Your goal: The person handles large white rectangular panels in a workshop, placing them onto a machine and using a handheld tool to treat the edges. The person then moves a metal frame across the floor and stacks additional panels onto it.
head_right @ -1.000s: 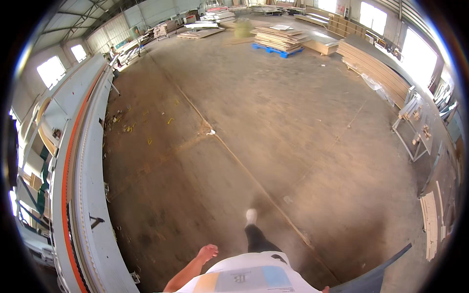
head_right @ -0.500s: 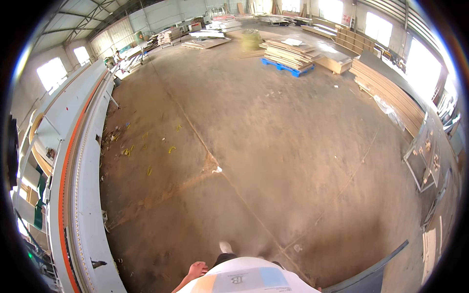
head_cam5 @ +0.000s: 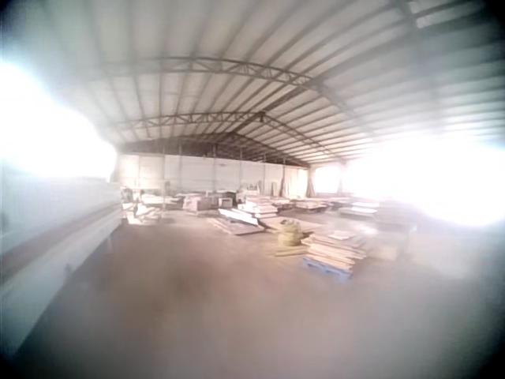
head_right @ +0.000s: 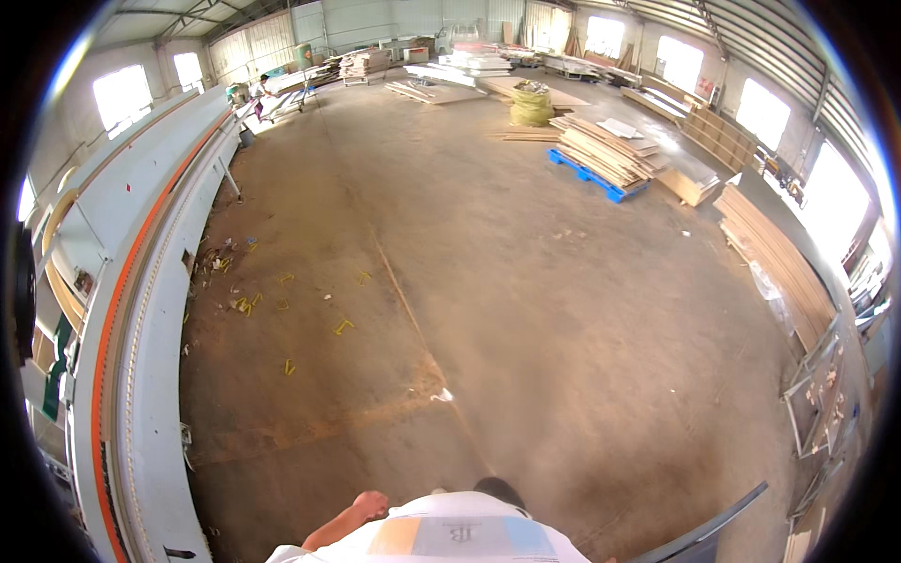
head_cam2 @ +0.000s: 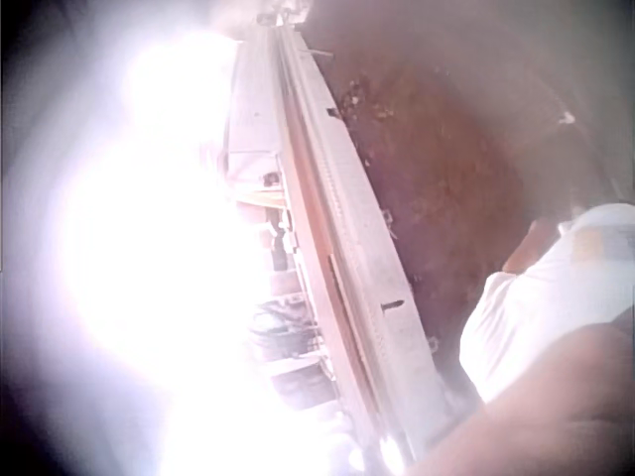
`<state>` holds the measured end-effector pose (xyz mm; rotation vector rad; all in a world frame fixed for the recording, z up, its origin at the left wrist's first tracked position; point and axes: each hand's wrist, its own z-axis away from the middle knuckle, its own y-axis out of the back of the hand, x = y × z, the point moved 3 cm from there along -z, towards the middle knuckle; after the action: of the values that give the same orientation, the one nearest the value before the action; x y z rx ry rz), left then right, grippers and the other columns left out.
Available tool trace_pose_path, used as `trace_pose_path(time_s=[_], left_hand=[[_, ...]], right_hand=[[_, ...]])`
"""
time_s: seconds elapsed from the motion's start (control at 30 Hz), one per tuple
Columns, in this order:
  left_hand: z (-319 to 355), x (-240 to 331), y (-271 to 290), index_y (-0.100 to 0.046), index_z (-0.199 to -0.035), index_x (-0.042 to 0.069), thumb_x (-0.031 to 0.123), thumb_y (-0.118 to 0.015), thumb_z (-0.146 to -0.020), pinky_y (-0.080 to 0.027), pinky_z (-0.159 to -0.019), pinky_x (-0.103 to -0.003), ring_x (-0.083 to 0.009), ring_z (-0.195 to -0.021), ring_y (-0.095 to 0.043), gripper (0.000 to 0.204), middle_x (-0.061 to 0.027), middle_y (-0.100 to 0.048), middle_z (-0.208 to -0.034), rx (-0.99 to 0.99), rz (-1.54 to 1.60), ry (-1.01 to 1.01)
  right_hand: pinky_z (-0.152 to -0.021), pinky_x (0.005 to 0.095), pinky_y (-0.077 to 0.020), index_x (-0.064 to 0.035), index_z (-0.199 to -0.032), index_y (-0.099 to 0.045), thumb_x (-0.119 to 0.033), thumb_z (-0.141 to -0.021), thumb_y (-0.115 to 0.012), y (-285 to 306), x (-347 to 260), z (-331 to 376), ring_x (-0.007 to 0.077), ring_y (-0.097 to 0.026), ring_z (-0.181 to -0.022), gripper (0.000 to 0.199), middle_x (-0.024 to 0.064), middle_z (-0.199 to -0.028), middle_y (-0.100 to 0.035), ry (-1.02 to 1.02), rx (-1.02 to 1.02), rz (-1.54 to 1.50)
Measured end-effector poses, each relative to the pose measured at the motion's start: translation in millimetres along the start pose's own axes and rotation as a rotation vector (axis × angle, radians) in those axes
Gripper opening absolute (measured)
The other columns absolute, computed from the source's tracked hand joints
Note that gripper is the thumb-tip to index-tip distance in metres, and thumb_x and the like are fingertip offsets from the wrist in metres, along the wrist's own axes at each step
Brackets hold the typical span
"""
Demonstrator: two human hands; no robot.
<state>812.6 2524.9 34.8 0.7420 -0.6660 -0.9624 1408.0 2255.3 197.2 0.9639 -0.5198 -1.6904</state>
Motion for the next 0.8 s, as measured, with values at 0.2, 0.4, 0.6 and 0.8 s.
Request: trace_pose_path(time_s=[0.2, 0.4, 0.6, 0.8], left_hand=[[-69.3, -180.4, 113.4, -0.072, -0.132, 0.017, 0.023, -0.061, -0.103, -0.057, -0.102, -0.039, -0.0207, -0.138, -0.058, 0.032, -0.0008, -0.065, -0.145, 0.144, 0.941, 0.384], [-124.5, -284.7, 173.1, -0.072, -0.133, 0.019, 0.026, -0.063, -0.100, -0.057, -0.103, -0.039, -0.0212, -0.138, -0.059, 0.035, 0.0003, -0.065, -0.147, -0.004, 0.220, 0.272], [-148.0, -357.3, 284.4, -0.077, -0.120, 0.015, 0.023, -0.068, -0.096, -0.060, -0.097, -0.034, -0.0196, -0.127, -0.067, 0.027, 0.0014, -0.072, -0.135, -0.032, 0.507, 0.318], [-205.7, -492.7, 346.2, -0.080, -0.118, 0.011, 0.025, -0.065, -0.099, -0.060, -0.092, -0.036, -0.0246, -0.112, -0.074, 0.028, -0.0048, -0.079, -0.116, 0.170, 1.553, 0.846]], right_hand=[[-0.098, 0.0522, -0.0545, -0.0133, -0.132, -0.071, -0.029, -0.092, -0.069, -58.3, -149.9, -47.6, 0.0332, -0.071, -0.123, 0.044, 0.0184, -0.132, -0.074, -0.025, 0.026, -0.101], [-0.097, 0.0524, -0.0549, -0.0134, -0.131, -0.071, -0.029, -0.091, -0.070, -131.7, -344.9, -135.0, 0.0330, -0.072, -0.121, 0.043, 0.0187, -0.131, -0.074, 0.004, -0.007, -0.112], [-0.096, 0.0526, -0.0553, -0.0135, -0.130, -0.072, -0.029, -0.090, -0.072, -151.8, -527.9, -199.7, 0.0328, -0.073, -0.120, 0.043, 0.0190, -0.130, -0.075, 0.051, -0.047, 0.000], [-0.095, 0.0529, -0.0557, -0.0137, -0.129, -0.072, -0.030, -0.089, -0.073, -168.5, -677.5, -239.3, 0.0326, -0.073, -0.119, 0.043, 0.0193, -0.128, -0.075, 0.095, -0.053, 0.112]])
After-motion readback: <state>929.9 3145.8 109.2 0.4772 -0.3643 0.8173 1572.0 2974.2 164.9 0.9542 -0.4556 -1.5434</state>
